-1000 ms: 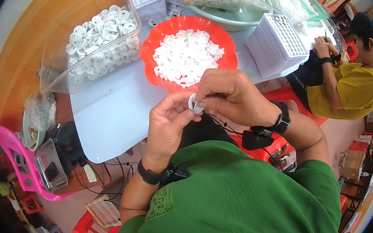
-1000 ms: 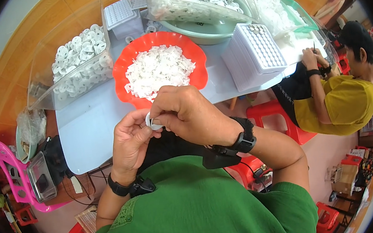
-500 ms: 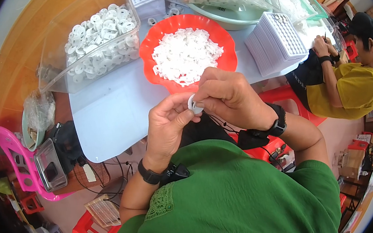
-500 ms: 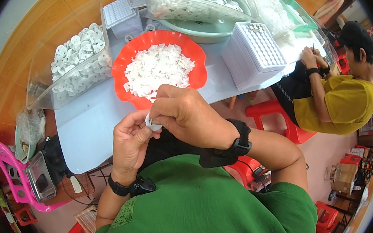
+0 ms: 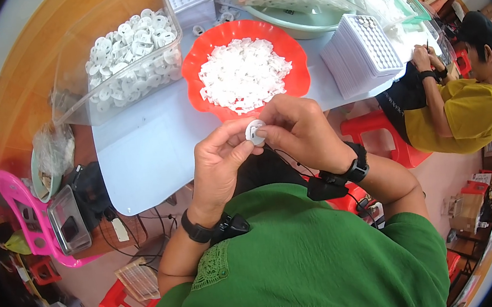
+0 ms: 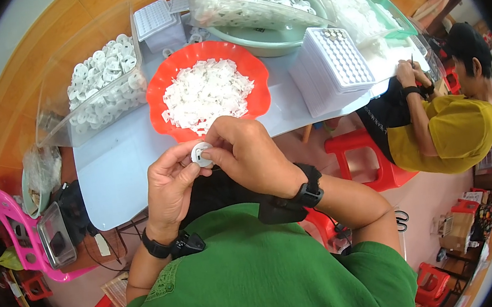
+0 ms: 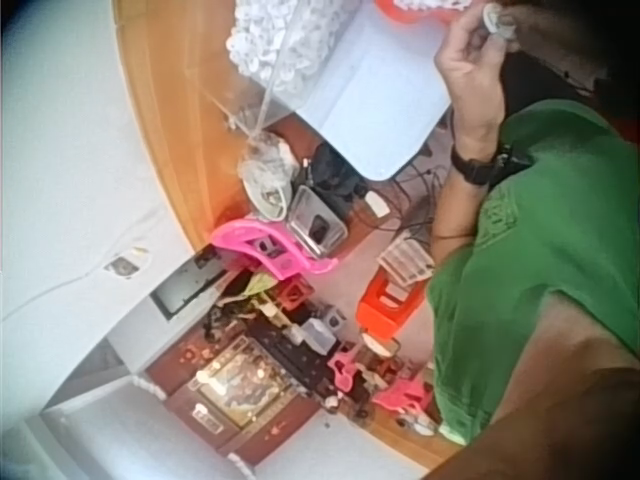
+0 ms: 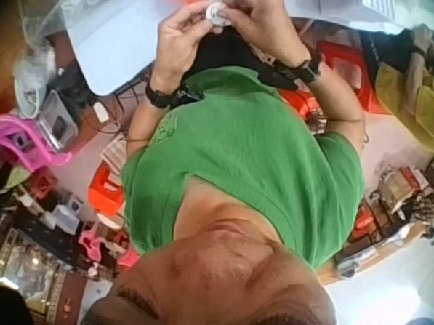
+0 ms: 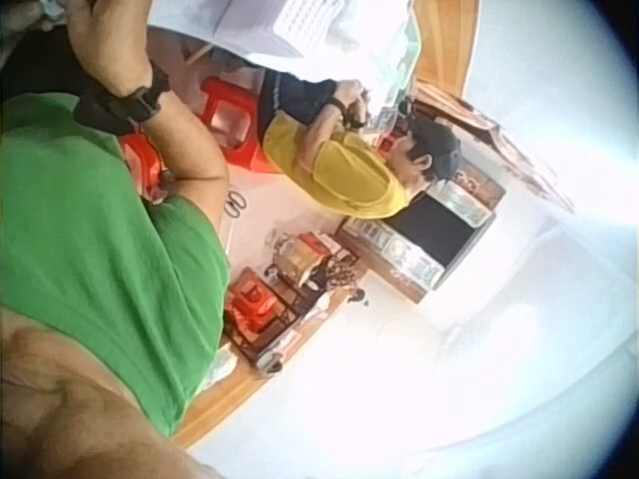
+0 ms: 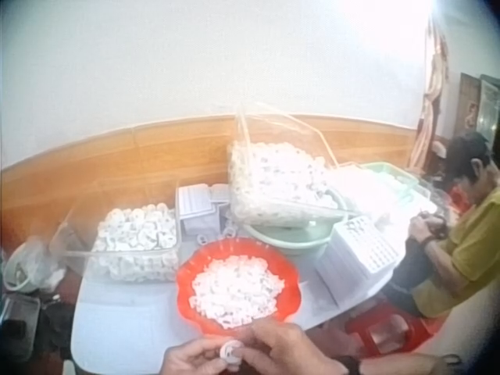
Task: Assembling small plastic components at a workstation.
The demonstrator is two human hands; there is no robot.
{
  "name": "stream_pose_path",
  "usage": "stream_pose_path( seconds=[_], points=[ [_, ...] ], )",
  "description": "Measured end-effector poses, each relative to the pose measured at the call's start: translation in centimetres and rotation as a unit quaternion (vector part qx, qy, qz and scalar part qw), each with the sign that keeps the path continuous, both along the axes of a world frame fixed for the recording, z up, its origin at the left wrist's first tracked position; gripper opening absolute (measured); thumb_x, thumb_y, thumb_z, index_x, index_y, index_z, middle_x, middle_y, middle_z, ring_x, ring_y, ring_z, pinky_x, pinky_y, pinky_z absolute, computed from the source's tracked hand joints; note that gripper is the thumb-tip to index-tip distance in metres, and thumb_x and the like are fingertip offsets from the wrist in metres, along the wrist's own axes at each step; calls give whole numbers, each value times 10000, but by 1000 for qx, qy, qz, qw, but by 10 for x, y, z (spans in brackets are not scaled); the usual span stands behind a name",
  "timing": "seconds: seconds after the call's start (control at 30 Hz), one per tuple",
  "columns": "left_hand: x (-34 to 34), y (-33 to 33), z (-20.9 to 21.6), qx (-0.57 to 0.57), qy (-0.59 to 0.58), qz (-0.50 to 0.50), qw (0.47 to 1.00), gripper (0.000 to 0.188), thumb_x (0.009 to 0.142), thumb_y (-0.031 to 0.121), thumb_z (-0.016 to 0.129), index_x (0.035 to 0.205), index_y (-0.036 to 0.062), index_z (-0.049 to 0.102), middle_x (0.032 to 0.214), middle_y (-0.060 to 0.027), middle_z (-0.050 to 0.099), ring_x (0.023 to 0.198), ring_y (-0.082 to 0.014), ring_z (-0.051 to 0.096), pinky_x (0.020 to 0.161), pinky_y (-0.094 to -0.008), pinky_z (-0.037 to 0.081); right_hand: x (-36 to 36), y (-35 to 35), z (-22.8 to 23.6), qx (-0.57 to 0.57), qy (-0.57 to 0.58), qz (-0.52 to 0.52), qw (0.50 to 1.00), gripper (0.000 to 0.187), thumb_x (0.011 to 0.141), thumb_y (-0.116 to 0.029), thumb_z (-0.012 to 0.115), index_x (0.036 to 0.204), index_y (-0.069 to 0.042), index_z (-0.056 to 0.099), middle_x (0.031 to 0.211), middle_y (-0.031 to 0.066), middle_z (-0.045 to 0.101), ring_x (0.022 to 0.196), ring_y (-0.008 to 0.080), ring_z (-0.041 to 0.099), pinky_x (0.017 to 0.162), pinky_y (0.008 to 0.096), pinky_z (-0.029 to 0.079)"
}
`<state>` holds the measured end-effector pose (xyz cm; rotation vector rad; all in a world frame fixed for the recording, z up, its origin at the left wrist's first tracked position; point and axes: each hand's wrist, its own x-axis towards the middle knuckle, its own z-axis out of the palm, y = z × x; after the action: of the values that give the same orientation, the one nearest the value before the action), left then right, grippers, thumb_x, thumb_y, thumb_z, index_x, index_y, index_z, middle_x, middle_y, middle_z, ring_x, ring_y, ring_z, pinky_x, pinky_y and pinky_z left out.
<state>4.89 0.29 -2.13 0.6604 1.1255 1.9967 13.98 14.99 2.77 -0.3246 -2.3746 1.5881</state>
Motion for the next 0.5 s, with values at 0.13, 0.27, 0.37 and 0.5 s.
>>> stream_pose_path(
  seconds=[0.13, 0.27, 0.37, 0.5],
  points=[
    [6, 3, 5, -30, 39, 35, 998, 282, 880, 6, 571, 1152, -65, 572, 1040, -129, 637, 880, -154, 622, 743, -258, 537, 1, -6, -17, -35, 29, -14, 999, 144, 759, 16, 671, 810, 29, 537, 703, 131, 569, 636, 226, 609, 540, 308, 465],
    [8, 2, 5, -61, 91, 69, 991, 224, 901, -18, 528, 1108, -52, 608, 1010, -109, 619, 853, -147, 612, 726, -261, 536, 2, -12, -19, 55, 117, -18, 991, 125, 766, 53, 631, 808, 23, 518, 718, 147, 565, 636, 264, 610, 528, 323, 462],
    [11, 0, 5, -67, 120, 87, 987, 212, 900, -27, 522, 1088, -55, 618, 981, -108, 618, 812, -141, 611, 701, -254, 534, 4, -17, -18, 59, 133, -19, 989, 123, 761, 75, 612, 804, 19, 510, 725, 150, 564, 636, 277, 608, 526, 333, 459],
    [14, 0, 8, -84, 189, 109, 972, 208, 900, -33, 518, 1079, -57, 621, 923, -102, 613, 751, -130, 604, 656, -244, 530, 6, -19, -19, 66, 160, -24, 985, 136, 744, 85, 608, 804, 16, 507, 723, 148, 563, 628, 283, 600, 523, 343, 455]
  ],
)
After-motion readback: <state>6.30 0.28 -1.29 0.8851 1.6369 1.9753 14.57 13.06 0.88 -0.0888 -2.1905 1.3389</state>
